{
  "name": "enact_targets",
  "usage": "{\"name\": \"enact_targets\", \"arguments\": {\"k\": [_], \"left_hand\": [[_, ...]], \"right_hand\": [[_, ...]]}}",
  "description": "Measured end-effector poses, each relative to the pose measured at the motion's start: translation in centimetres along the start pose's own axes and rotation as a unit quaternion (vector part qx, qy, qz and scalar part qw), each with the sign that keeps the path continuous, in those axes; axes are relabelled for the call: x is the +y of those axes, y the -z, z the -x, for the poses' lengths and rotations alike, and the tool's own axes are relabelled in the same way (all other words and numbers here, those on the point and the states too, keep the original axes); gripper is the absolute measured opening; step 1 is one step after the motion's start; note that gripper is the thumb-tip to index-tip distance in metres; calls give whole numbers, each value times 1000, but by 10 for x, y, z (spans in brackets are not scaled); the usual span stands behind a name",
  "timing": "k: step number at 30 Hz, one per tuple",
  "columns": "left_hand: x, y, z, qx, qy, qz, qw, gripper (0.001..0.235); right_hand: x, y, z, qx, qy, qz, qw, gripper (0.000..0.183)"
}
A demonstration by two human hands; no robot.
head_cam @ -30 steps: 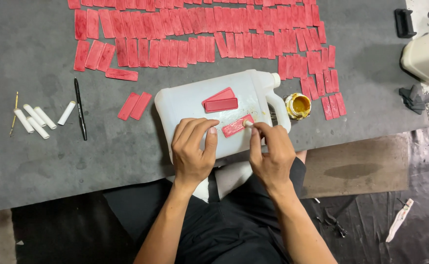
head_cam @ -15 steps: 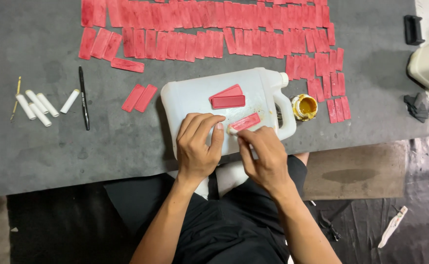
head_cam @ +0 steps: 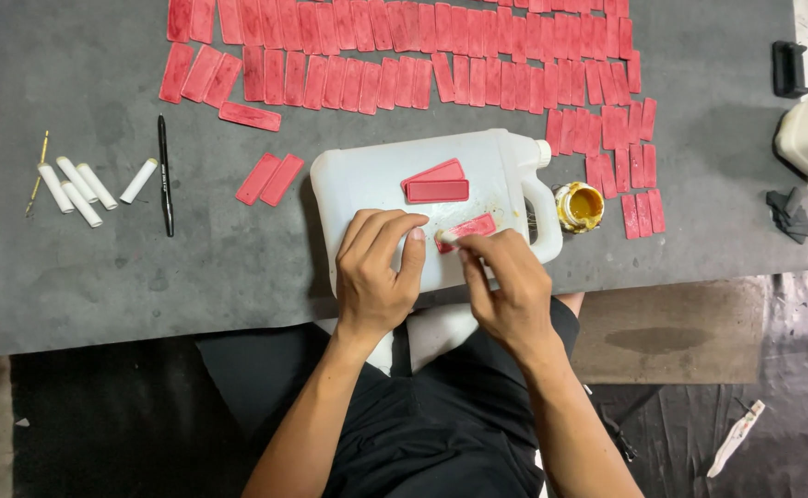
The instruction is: Applying dye or a finishing substance to small red leather strips using a manual applicator tool
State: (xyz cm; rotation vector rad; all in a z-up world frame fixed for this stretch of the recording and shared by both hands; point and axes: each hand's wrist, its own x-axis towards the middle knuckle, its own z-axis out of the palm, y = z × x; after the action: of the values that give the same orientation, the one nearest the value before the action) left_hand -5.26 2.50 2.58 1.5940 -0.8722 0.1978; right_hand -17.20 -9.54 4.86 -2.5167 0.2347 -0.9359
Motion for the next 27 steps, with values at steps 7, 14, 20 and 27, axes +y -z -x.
{"name": "enact_targets", "arguments": {"k": [7, 14, 20, 27], "left_hand": [[-1, 0, 2, 0, 5, 3, 1000, 17], [-1, 0, 1, -4, 4, 1, 1000, 17], [-1, 0, 0, -6, 3, -2, 1000, 17], [-3, -1, 1, 0, 1, -7, 1000, 15]], "right_hand": [[0, 7, 4, 28, 10, 70, 997, 11], [-1, 9, 10, 46, -1, 73, 996, 10], [-10, 3, 11, 51, -13, 48, 997, 10], [-16, -1, 9, 49, -24, 12, 998, 10]]}}
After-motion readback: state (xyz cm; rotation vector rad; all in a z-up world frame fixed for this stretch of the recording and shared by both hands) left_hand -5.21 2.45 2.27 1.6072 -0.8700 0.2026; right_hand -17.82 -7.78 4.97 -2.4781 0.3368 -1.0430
